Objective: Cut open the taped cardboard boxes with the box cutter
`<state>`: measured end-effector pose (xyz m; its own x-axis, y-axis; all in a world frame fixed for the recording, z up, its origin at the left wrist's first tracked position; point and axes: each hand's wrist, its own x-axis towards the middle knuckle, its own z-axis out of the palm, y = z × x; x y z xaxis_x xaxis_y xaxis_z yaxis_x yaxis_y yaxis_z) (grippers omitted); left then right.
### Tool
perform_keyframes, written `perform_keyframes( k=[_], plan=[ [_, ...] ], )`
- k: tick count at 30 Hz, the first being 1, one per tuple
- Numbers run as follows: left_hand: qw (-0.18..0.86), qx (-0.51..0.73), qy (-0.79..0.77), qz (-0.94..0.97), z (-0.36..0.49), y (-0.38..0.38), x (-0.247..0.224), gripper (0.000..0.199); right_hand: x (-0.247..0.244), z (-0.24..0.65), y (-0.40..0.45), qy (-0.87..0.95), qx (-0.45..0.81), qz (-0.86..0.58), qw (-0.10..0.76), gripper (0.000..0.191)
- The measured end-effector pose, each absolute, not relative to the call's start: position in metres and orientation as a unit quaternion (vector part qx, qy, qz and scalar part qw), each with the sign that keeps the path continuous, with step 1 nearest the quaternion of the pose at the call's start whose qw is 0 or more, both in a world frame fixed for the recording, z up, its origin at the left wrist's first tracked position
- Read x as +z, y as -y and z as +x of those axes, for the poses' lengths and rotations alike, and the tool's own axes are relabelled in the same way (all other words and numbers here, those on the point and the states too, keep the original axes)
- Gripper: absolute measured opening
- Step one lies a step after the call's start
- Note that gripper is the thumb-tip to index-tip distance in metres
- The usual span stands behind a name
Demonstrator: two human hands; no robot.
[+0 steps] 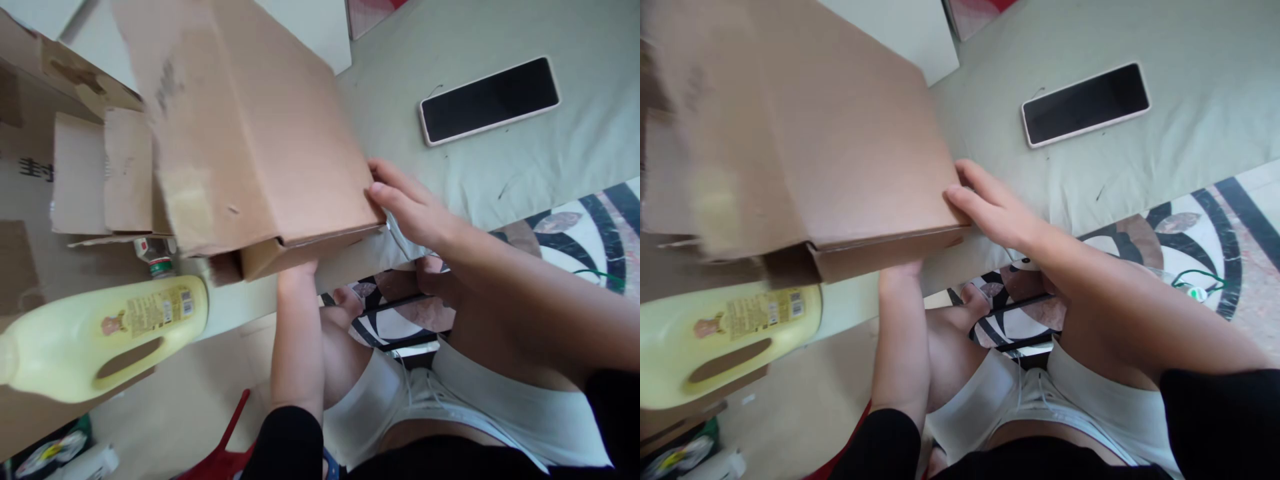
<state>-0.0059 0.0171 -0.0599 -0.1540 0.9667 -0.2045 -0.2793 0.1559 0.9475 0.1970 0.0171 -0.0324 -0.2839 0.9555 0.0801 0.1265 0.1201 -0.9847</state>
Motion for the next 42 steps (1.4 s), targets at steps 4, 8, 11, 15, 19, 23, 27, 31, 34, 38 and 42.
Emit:
perform_keyframes(
  k=[4, 8, 11, 15, 19, 23, 27, 31, 34, 38, 42],
  plan=[
    [0.492, 0.675, -0.426, 0.348, -0.032, -0.017, -0.054, 0.06, -0.046, 0.197, -0.022, 0.575, 0.549, -0.395, 0.461, 0.043],
    [0.439, 0.702, -0.447, 0.338, -0.045, -0.013, -0.043, 0.047, -0.047, 0.196, -0.023, 0.57, 0.57, -0.409, 0.428, 0.036],
    [0.432, 0.684, -0.485, 0.332, -0.045, -0.011, -0.04, 0.046, -0.042, 0.194, -0.021, 0.563, 0.599, -0.419, 0.385, 0.037],
    [0.446, 0.682, -0.47, 0.339, -0.049, -0.006, -0.036, 0.044, -0.039, 0.192, -0.019, 0.531, 0.65, -0.406, 0.362, 0.048],
    [0.451, 0.667, -0.499, 0.32, -0.06, 0.002, -0.034, 0.023, -0.043, 0.189, -0.019, 0.509, 0.643, -0.386, 0.423, 0.053],
    [0.434, 0.659, -0.533, 0.304, -0.065, 0.003, -0.042, 0.016, -0.051, 0.186, -0.018, 0.515, 0.562, -0.364, 0.536, 0.051],
    [0.379, 0.669, -0.546, 0.332, -0.065, -0.002, -0.052, 0.034, -0.058, 0.184, -0.018, 0.562, 0.514, -0.349, 0.545, 0.051],
    [0.378, 0.646, -0.527, 0.403, -0.061, -0.004, -0.052, 0.046, -0.061, 0.184, -0.021, 0.61, 0.493, -0.34, 0.519, 0.05],
    [0.405, 0.628, -0.52, 0.415, -0.058, -0.005, -0.05, 0.05, -0.057, 0.187, -0.023, 0.661, 0.458, -0.357, 0.476, 0.053],
    [0.392, 0.633, -0.527, 0.409, -0.058, -0.008, -0.053, 0.048, -0.052, 0.19, -0.023, 0.693, 0.412, -0.362, 0.467, 0.058],
    [0.335, 0.628, -0.552, 0.435, -0.067, -0.009, -0.058, 0.043, -0.052, 0.19, -0.022, 0.672, 0.443, -0.364, 0.469, 0.067]
  ],
)
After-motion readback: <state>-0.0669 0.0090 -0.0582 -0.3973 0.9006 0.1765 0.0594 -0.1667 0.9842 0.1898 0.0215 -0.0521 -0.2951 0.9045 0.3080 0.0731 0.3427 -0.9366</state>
